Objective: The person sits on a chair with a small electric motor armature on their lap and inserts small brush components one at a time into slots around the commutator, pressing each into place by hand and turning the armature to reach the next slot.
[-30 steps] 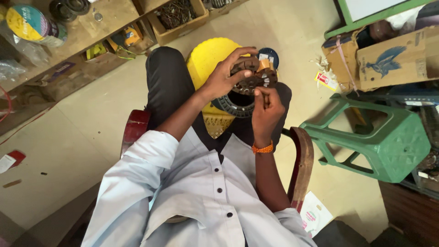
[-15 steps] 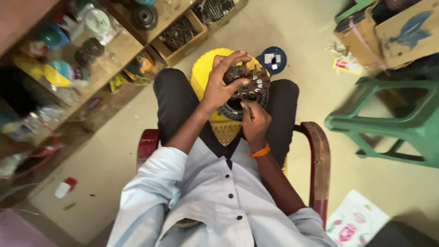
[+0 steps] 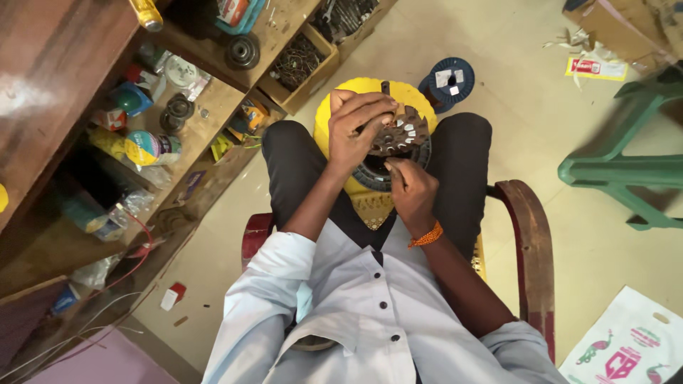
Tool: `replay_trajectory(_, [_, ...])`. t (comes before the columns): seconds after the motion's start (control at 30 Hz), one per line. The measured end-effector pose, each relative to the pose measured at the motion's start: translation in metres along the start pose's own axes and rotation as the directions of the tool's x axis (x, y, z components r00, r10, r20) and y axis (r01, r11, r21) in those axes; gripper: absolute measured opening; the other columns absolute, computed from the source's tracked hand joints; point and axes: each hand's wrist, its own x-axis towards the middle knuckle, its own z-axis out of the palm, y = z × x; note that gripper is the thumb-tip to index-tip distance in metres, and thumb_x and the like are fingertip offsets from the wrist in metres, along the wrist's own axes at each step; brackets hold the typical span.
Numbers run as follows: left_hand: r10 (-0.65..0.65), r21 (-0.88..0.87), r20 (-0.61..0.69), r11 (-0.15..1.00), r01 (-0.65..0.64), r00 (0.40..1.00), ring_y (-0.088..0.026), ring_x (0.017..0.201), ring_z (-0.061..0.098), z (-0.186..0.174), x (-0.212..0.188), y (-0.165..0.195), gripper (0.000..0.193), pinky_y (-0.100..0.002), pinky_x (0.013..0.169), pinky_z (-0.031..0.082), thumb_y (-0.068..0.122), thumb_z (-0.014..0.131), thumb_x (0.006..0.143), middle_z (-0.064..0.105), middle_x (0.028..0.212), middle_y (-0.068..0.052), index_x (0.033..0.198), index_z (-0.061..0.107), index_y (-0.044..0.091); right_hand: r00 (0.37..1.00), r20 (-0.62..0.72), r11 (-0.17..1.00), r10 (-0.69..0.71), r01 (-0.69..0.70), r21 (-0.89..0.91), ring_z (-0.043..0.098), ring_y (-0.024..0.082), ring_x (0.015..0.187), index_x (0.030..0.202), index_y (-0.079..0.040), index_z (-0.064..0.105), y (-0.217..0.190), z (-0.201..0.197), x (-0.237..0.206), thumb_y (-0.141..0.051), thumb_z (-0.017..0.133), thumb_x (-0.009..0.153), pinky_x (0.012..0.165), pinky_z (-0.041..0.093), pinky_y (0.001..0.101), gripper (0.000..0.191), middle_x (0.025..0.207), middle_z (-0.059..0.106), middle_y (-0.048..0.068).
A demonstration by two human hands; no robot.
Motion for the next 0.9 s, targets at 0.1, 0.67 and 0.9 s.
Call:
replay_trajectory(0.1, [0.019,0.015,0.052,1.000,-0.020,0.998,-0.017,0.100,0.053,-0.007,0.005,0.003,0.023,-0.031,0.098,0.043,0.014,0.084,0.084,0.077,0.114,0.004,0.107,0.080,0.015,1.000,-0.004,1.000,0.004,-0.004,-0.003,0.074,0.031,0.081,0.100,0.002,0.072,0.000,0.000,-0.001,0.005,0.071,0.091,0.069,0.057,0.0357,0.010,0.094,0.074,0.017])
replay_trajectory(0.67, [0.327,0.199,0.205,0.909,-0.366,0.923,-0.014,0.099,0.059,-0.019,0.011,0.001,0.027,-0.033,0.093,0.044,0.014,0.085,0.085,0.073,0.126,0.008,0.111,0.078,0.019,1.000,0.001,1.000,-0.003,0.003,-0.002,0.073,0.030,0.078,0.097,0.001,0.070,-0.001,0.002,-0.003,0.003,0.072,0.092,0.068,0.056,0.0361,0.006,0.090,0.073,0.015])
replay_trajectory(0.9, [0.401,0.382,0.325,0.772,-0.507,0.856,-0.020,0.105,0.056,-0.032,0.016,0.003,0.041,-0.035,0.093,0.045,0.018,0.083,0.082,0.067,0.138,0.012,0.123,0.078,0.020,0.999,-0.041,1.000,-0.010,0.011,0.012,0.073,0.029,0.074,0.096,0.000,0.069,-0.004,0.005,0.001,0.001,0.073,0.093,0.066,0.056,0.0355,0.005,0.087,0.072,0.015])
